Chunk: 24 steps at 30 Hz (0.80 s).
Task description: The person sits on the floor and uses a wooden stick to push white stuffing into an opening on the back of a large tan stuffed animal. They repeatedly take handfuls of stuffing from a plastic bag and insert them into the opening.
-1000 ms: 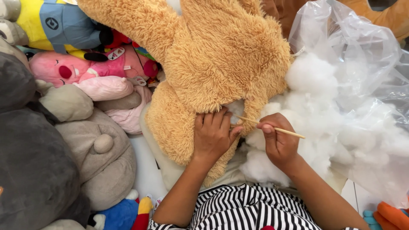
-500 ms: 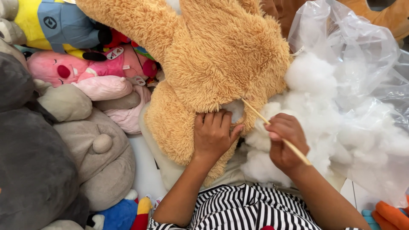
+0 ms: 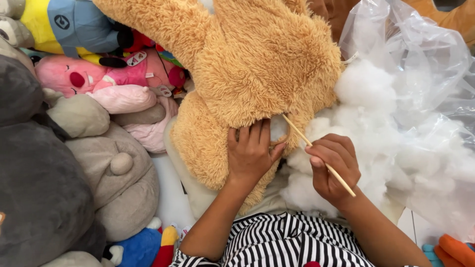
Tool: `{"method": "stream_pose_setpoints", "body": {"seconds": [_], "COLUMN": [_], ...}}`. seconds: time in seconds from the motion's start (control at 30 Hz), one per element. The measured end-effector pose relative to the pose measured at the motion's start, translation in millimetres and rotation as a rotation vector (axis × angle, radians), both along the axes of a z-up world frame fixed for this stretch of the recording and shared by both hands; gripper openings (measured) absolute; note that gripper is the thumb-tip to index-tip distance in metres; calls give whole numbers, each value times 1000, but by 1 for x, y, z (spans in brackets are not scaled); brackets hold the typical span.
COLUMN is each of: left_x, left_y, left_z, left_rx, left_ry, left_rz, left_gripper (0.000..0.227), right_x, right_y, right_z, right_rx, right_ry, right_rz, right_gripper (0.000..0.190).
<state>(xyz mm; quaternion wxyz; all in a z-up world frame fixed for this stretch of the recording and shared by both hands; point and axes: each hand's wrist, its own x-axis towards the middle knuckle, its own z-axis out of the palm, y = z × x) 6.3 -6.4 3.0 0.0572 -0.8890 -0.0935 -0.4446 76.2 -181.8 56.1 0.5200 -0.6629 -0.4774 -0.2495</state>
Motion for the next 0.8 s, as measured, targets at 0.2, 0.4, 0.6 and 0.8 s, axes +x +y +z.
{"method": "stream_pose_setpoints", "body": {"seconds": [0.2, 0.4, 0.6, 0.8], "left_x": [-1, -4, -3, -3], "left_y": [0, 0, -3, -3], "left_z": [-10, -6, 3, 5], "left_rx": [-1, 3, 18, 49], "left_ry": [2, 16, 15, 43], "left_rz": [-11, -19, -22, -25], "left_gripper": [62, 60, 57, 60], "right_x": [12, 8, 14, 35], "right_y": [27, 6, 14, -12], "right_z": [-11, -1, -9, -2], "right_rx": [-98, -29, -50, 14], "right_ry": [70, 141, 171, 386], "right_rz": [48, 42, 106, 116], "right_gripper": [22, 23, 23, 26]}}
